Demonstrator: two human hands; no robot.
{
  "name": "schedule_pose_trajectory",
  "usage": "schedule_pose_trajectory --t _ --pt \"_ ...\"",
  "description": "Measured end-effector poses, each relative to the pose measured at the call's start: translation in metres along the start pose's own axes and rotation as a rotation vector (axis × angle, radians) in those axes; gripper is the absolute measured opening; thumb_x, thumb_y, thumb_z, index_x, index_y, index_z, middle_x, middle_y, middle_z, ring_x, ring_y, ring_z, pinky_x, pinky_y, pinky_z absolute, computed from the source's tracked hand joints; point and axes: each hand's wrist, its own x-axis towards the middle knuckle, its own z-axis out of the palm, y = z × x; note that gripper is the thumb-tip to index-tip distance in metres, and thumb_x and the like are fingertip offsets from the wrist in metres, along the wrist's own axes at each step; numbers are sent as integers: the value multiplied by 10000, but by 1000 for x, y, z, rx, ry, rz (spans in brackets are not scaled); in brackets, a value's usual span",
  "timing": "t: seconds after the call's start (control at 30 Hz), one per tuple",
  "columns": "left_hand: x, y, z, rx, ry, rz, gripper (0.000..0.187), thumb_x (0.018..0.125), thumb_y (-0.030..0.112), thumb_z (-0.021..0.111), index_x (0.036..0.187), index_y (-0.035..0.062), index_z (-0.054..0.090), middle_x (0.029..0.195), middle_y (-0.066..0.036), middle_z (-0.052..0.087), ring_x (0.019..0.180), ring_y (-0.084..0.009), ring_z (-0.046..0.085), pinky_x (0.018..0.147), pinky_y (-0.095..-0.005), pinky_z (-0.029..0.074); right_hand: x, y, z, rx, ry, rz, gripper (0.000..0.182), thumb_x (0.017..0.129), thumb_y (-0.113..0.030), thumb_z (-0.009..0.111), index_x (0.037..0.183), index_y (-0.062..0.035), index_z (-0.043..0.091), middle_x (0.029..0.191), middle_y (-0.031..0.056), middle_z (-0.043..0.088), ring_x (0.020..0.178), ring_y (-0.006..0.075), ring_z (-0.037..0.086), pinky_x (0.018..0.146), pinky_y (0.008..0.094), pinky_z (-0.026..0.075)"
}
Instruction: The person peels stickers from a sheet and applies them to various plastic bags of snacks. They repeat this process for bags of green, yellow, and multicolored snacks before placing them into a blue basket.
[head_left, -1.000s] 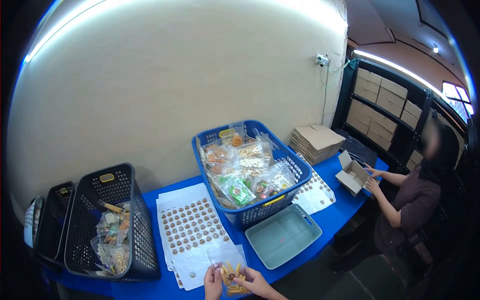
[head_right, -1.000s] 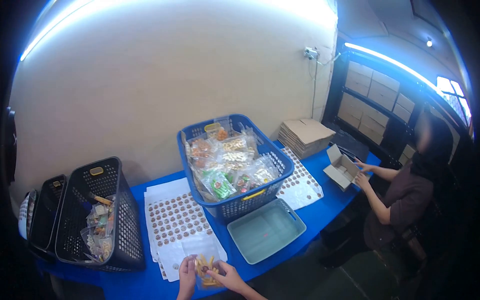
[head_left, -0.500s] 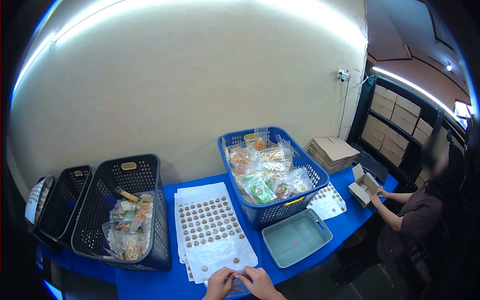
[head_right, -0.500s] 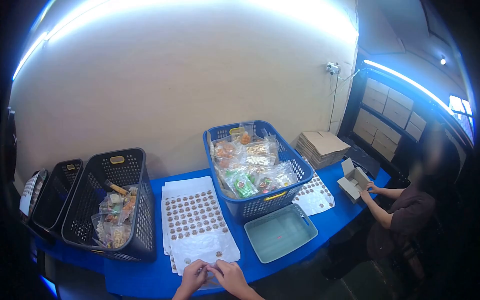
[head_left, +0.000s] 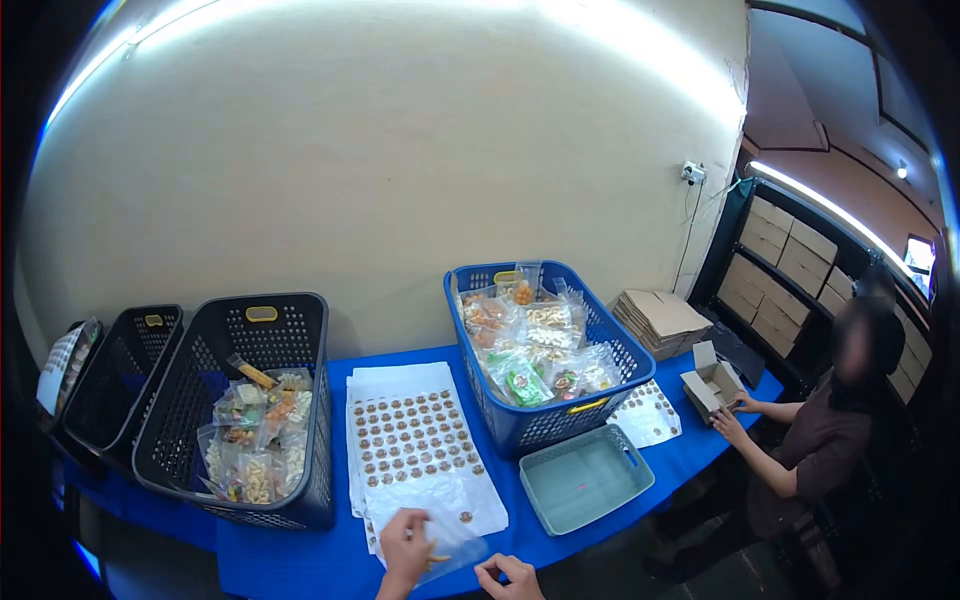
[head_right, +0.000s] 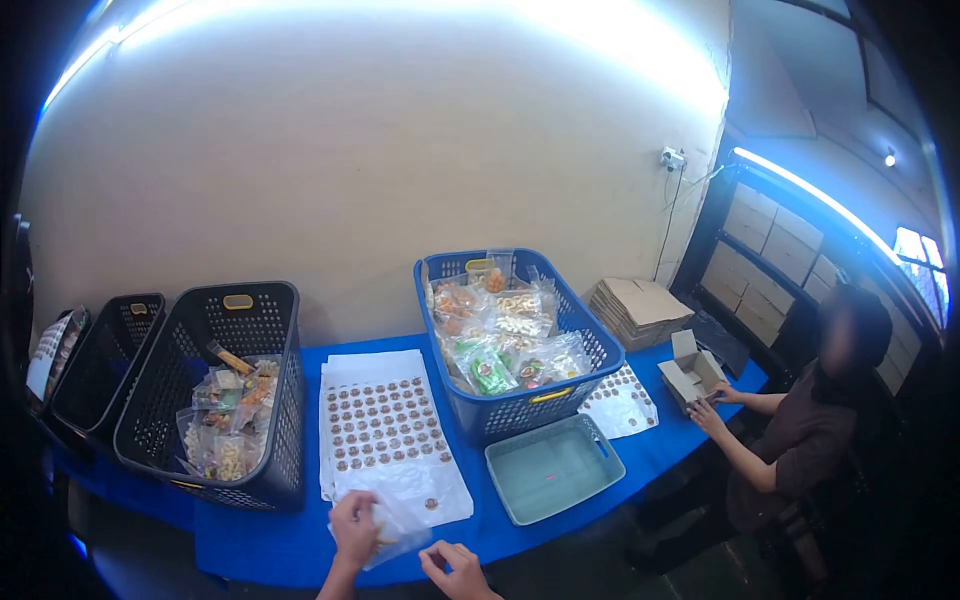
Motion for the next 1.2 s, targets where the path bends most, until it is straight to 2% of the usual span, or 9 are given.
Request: schedule_pose_trajectory --t 0.07,0.23,0.33,0.53,0.67,0.87,0.9,1.0,1.2 --pt "11 -17 -14 -189 93 -233 193 830 131 501 703 5 572 574 -15 505 535 -74 451 494 -223 357 -4 7 -5 21 -16 19 139 743 -112 603 696 -17 514 564 94 490 479 173 468 444 293 360" --pt "-3 -27 4 -122 -444 -348 240 856 204 464 812 6 591 686 -3 544 650 -67 466 595 -200 384 18 -12 -18 -101 175 -107 236 706 -168 641 931 -114 596 937 10 552 887 176 508 765 322 338" --pt "-22 -15 34 -286 -736 -600 273 860 228 469 976 -6 548 862 -27 554 800 -91 489 708 -224 411 26 3 -33 -236 -79 -291 244 674 -158 656 910 -130 601 921 -3 559 914 148 500 824 332 267" --pt "0 9 25 -351 -599 -209 337 865 240 469 1104 1 477 1009 -87 543 887 -137 512 768 -262 425 46 22 -56 -282 -136 -309 120 699 -176 633 797 -116 598 824 -11 567 815 141 514 790 326 252" --pt "17 50 11 -141 -962 -83 348 812 219 548 1082 5 502 1005 -103 559 881 -157 542 792 -288 424 68 41 -66 -62 -230 -278 114 718 -176 626 754 -81 574 758 6 548 765 155 522 747 305 284" --pt "11 51 69 32 -409 -83 108 735 112 620 758 7 630 677 -53 617 647 -97 567 588 -227 431 94 55 -72 85 -294 -163 123 738 -141 610 690 -58 533 690 15 517 701 171 519 661 319 318" --pt "13 52 77 40 -346 -104 105 733 108 622 759 6 629 669 -52 616 629 -92 561 578 -224 429 91 87 -66 4 -478 4 237 769 -241 584 927 -67 550 948 68 547 896 189 517 753 364 350" --pt "18 54 105 5 -191 -137 94 728 88 620 744 -5 624 631 -44 607 566 -72 529 534 -216 416 107 61 -78 245 -152 -148 144 740 -96 606 690 -6 505 607 74 454 491 142 430 456 258 336" --pt "43 39 146 -55 -36 -183 111 757 96 600 735 -13 607 630 -31 587 542 -63 508 507 -194 392 129 98 -111 262 -248 -30 151 749 -94 598 686 -1 498 620 52 424 534 123 401 496 244 339"
